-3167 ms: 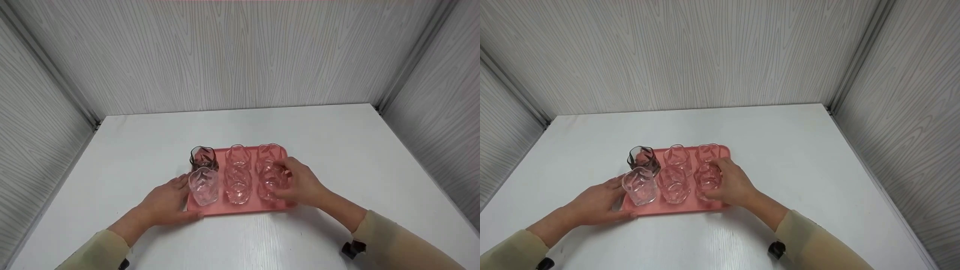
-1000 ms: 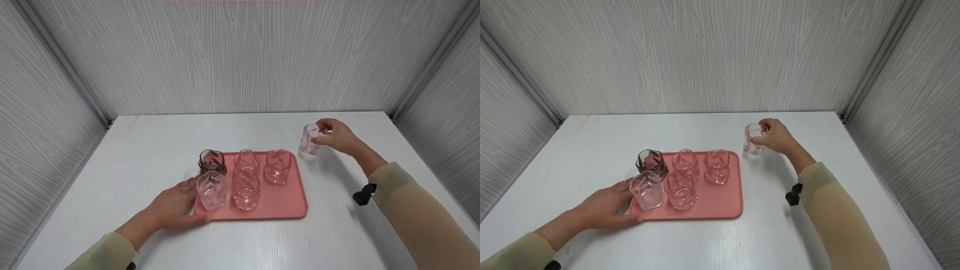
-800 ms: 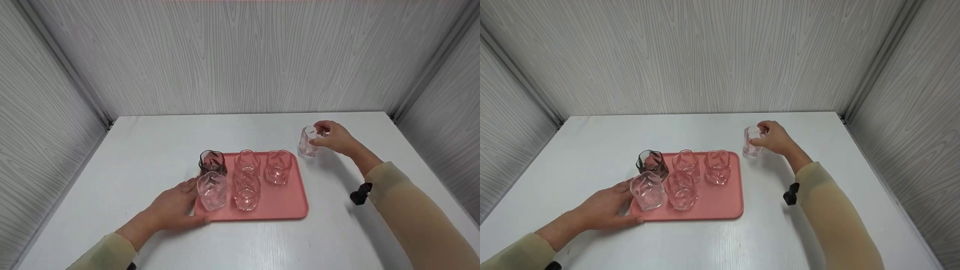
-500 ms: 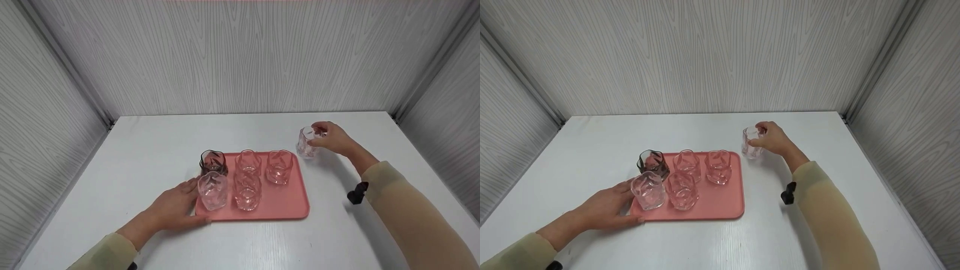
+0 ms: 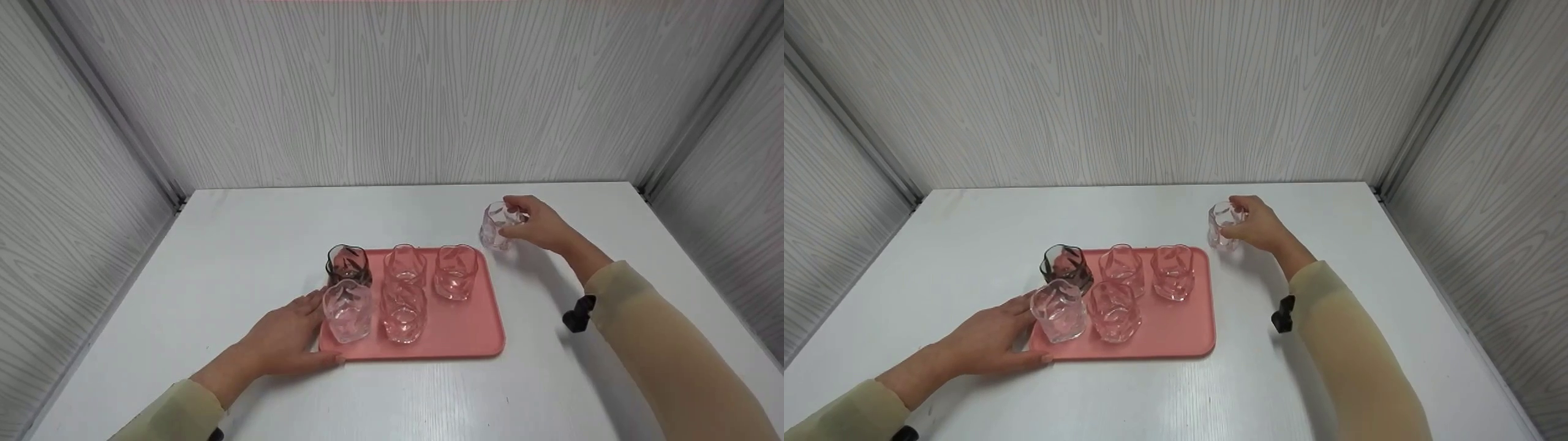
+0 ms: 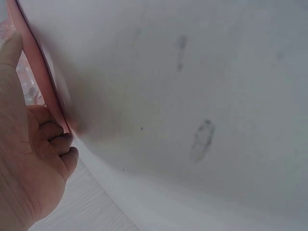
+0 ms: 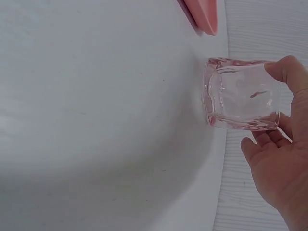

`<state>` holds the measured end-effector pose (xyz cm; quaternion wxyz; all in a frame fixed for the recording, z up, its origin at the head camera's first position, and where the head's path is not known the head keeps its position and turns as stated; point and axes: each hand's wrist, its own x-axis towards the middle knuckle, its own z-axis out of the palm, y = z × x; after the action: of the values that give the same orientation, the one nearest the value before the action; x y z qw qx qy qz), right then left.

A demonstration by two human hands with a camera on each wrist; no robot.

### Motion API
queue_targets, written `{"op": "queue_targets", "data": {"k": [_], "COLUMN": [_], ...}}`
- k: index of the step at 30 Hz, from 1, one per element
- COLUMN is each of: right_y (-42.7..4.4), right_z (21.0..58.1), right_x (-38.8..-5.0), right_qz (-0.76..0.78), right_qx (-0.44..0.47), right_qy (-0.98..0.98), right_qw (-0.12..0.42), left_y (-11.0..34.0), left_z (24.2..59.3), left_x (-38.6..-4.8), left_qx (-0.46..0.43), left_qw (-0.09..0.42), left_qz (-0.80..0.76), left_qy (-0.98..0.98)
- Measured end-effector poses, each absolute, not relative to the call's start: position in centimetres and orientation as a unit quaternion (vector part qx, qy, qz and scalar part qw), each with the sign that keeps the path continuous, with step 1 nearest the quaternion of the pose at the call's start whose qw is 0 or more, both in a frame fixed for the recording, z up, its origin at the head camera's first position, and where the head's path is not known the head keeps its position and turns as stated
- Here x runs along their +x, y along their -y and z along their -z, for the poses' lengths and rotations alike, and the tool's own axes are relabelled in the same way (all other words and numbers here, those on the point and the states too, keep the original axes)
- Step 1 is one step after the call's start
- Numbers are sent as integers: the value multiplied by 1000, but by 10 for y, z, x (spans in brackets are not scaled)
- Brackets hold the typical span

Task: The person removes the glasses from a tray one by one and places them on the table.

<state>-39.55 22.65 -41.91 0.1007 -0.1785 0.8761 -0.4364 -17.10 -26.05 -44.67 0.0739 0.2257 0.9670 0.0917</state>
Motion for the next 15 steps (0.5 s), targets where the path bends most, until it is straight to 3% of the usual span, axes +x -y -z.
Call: {"op": "queue_targets", "data": {"k": [6,15], "right_y": [-233,-221], "right_z": [416,395], "right_x": [-391,-369], "right_qz": [428,426], "right_qx": [-176,-171], "right_qy": [-883,-888], "right_qw": [83,-9], "left_y": [258,256], "left_z": [447,444], "left_x": [-174,-175], "left_qx": [224,220], "left_qw": [76,84], "left_qz": [-86,-87], "left_qy": [-968,-968]}}
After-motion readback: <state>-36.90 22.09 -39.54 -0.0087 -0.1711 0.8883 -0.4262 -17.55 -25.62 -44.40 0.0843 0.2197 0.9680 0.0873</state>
